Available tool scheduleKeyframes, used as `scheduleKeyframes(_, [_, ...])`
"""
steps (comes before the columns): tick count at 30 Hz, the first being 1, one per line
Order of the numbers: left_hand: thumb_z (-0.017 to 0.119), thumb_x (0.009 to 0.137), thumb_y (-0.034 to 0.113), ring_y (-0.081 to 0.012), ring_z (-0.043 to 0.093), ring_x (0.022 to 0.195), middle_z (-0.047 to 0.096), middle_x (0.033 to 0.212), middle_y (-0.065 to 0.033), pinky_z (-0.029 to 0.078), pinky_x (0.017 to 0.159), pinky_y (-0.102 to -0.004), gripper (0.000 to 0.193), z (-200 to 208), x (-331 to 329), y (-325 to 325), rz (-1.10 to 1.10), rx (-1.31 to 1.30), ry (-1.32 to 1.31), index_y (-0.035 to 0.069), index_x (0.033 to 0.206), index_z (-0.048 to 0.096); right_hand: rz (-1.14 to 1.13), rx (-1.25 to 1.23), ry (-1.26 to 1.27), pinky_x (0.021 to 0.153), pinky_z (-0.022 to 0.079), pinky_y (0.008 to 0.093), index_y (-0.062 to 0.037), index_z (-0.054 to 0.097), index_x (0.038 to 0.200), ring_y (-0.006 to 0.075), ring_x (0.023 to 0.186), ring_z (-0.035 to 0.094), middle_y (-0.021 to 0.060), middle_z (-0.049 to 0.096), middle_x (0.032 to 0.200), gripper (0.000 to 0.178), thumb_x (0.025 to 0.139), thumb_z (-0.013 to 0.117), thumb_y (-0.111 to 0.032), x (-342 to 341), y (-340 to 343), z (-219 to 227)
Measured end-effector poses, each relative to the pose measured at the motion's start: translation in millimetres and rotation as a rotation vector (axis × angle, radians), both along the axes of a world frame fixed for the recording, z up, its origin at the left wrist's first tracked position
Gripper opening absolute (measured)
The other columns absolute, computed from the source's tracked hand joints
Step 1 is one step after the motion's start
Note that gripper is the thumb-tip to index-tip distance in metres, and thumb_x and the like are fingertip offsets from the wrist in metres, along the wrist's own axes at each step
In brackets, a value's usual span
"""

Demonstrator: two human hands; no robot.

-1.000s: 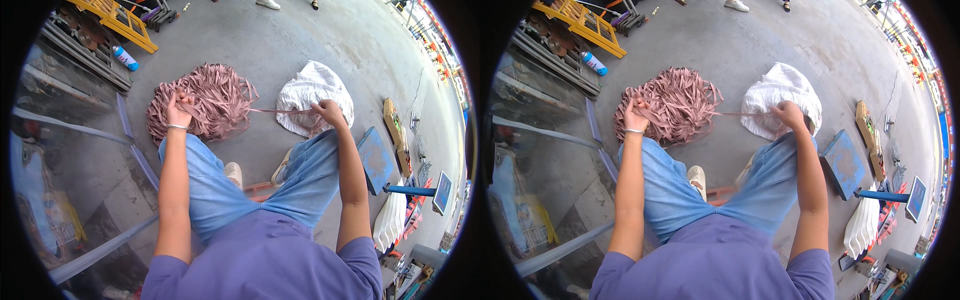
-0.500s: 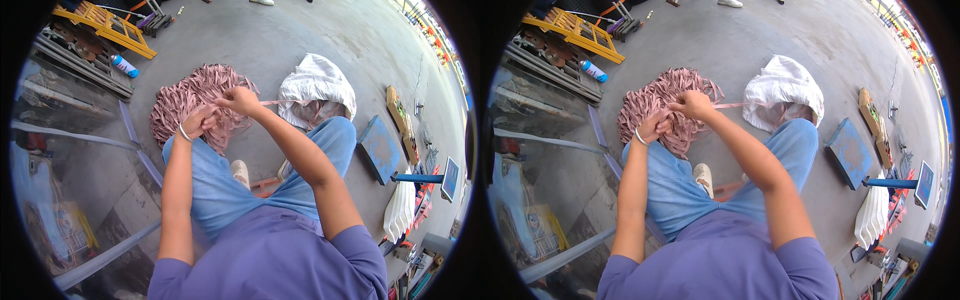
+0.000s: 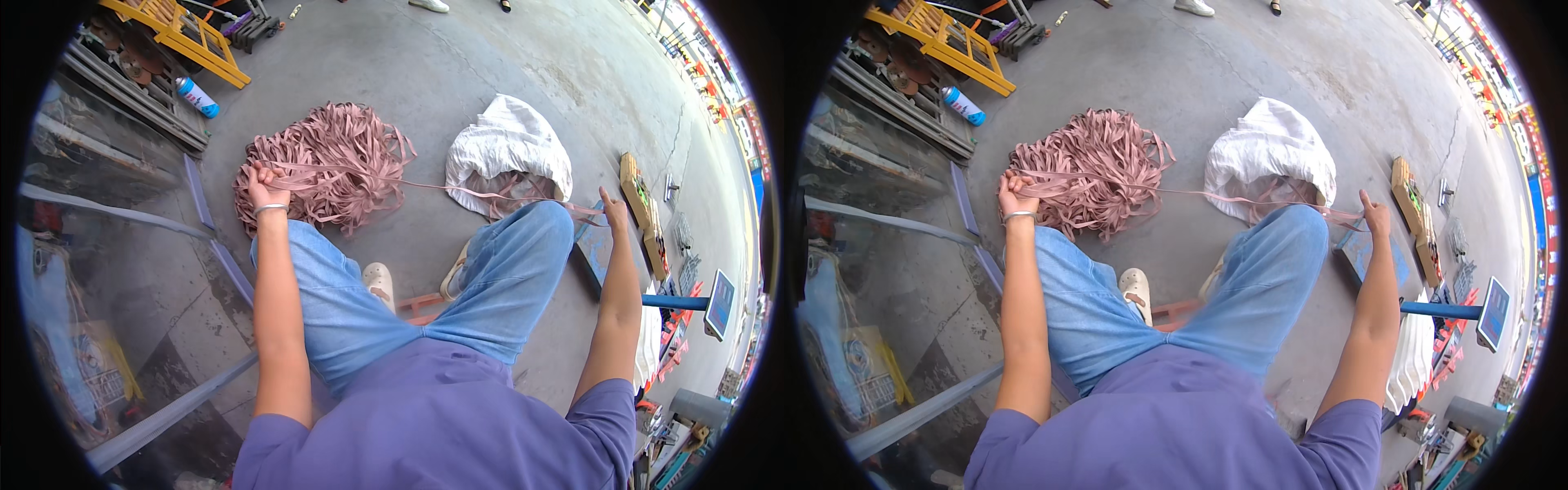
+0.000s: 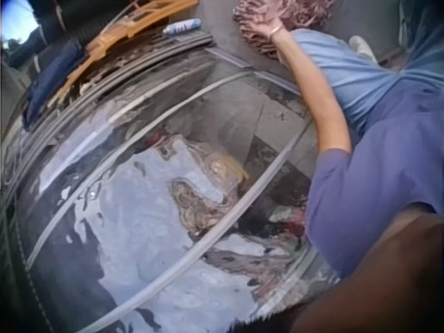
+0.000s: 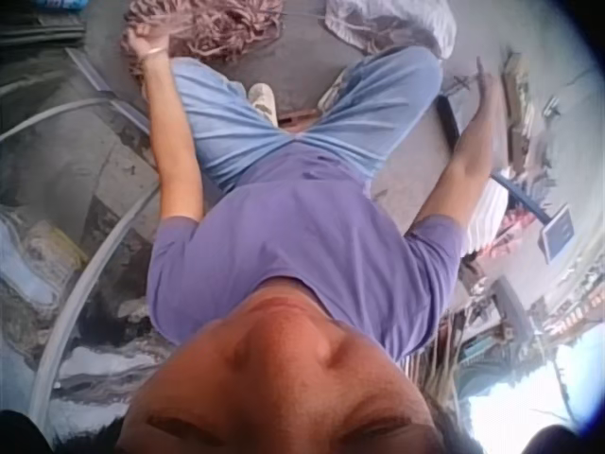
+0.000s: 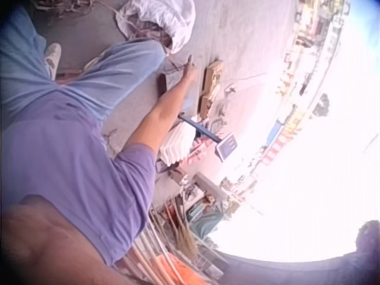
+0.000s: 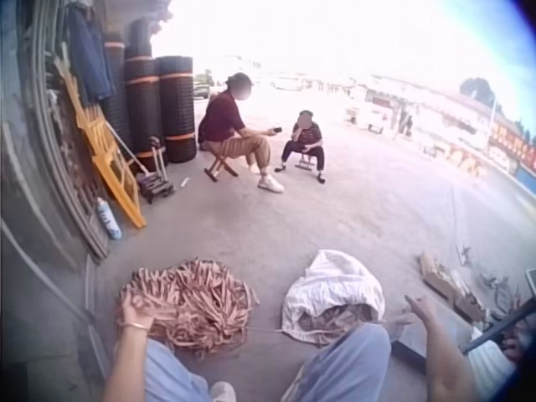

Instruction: The person sits on the ground and repeatedly pulls pink fabric strips from a white sack, then places them into a growing pile on the floor. The person continues this process throughout the clip.

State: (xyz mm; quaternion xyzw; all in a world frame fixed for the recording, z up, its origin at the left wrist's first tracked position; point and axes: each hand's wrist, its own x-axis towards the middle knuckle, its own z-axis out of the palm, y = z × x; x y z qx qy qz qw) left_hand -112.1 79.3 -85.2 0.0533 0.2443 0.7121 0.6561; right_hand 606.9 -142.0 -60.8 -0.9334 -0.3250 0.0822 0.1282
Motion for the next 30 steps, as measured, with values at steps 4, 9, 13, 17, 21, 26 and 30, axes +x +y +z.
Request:
scheduleKeyframes(4, [0.044, 0.091, 0.029, -0.0074, 0.047, 0.057, 0.051, 0.066, 0.0026, 0.044, 0.071, -0.0269, 0.029, 16, 23, -3, -0.248, 0.072, -0.013, 0.004, 0.100, 0.057, 0.416, 0.019, 0.430, 0.057, 0.044, 0.0306, 0.0030, 0.065, 0.074, 0.0153, 0.057, 0.056, 0.0088, 0.062, 0.063, 0.050, 0.078, 0.058, -0.047, -145, 75, 32])
scheduleKeyframes(9, [0.047, 0.090, 0.026, -0.0103, 0.054, 0.072, 0.059, 0.096, -0.0059, 0.045, 0.077, -0.0286, 0.033, 27, 37, -16, -0.422, 0.082, 0.138, 0.012, 0.120, 0.049, 1.293, -0.246, 0.344, 0.066, 0.047, 0.0376, -0.0101, 0.066, 0.080, 0.0265, 0.074, 0.061, 0.0100, 0.063, 0.077, 0.027, 0.073, 0.058, -0.035, -345, 111, 39])
scheduleKeyframes(13, [0.045, 0.091, 0.030, -0.0127, 0.057, 0.082, 0.057, 0.108, -0.0108, 0.047, 0.080, -0.0328, 0.043, 54, 58, -40, -0.623, 0.100, 0.282, 0.015, 0.130, 0.037, 1.551, -0.057, 0.499, 0.064, 0.046, 0.0369, -0.0086, 0.064, 0.081, 0.0270, 0.073, 0.060, 0.0095, 0.063, 0.076, 0.020, 0.073, 0.059, -0.026, -445, 134, 61])
scheduleKeyframes(17, [0.048, 0.090, 0.031, -0.0092, 0.050, 0.063, 0.055, 0.080, -0.0046, 0.046, 0.068, -0.0270, 0.034, 61, 69, -61, -0.936, 0.172, 0.359, 0.009, 0.116, 0.048, 1.371, 0.261, 0.618, 0.065, 0.046, 0.0354, -0.0062, 0.064, 0.083, 0.0261, 0.073, 0.060, 0.0112, 0.063, 0.075, 0.021, 0.072, 0.063, -0.024, -471, 166, 64])
scheduleKeyframes(21, [0.046, 0.091, 0.031, -0.0051, 0.033, 0.045, 0.036, 0.052, 0.0046, 0.039, 0.053, -0.0238, 0.028, 37, 49, -48, -1.148, 0.171, 0.543, 0.006, 0.101, 0.056, 1.268, 0.226, 0.722, 0.065, 0.046, 0.0335, -0.0056, 0.064, 0.085, 0.0264, 0.071, 0.060, 0.0122, 0.063, 0.075, 0.030, 0.074, 0.065, -0.034, -434, 170, 45])
scheduleKeyframes(26, [0.042, 0.093, 0.027, -0.0043, 0.026, 0.042, 0.027, 0.049, 0.0067, 0.034, 0.052, -0.0223, 0.027, 51, 37, -45, -0.752, 0.307, 0.059, 0.007, 0.078, 0.053, 0.802, -0.051, 0.407, 0.062, 0.044, 0.0334, -0.0022, 0.066, 0.074, 0.0227, 0.062, 0.059, 0.0112, 0.062, 0.065, 0.049, 0.081, 0.052, -0.049, -258, 141, 24])
scheduleKeyframes(30, [0.039, 0.094, 0.028, -0.0049, 0.027, 0.042, 0.029, 0.051, 0.0065, 0.037, 0.055, -0.0209, 0.028, 45, -31, -23, -0.274, 0.471, -0.463, 0.004, 0.093, 0.055, 0.419, -0.404, 0.011, 0.066, 0.046, 0.0350, -0.0081, 0.065, 0.057, 0.0221, 0.068, 0.062, 0.0081, 0.061, 0.060, 0.062, 0.076, 0.045, -0.063, -89, 50, 21])
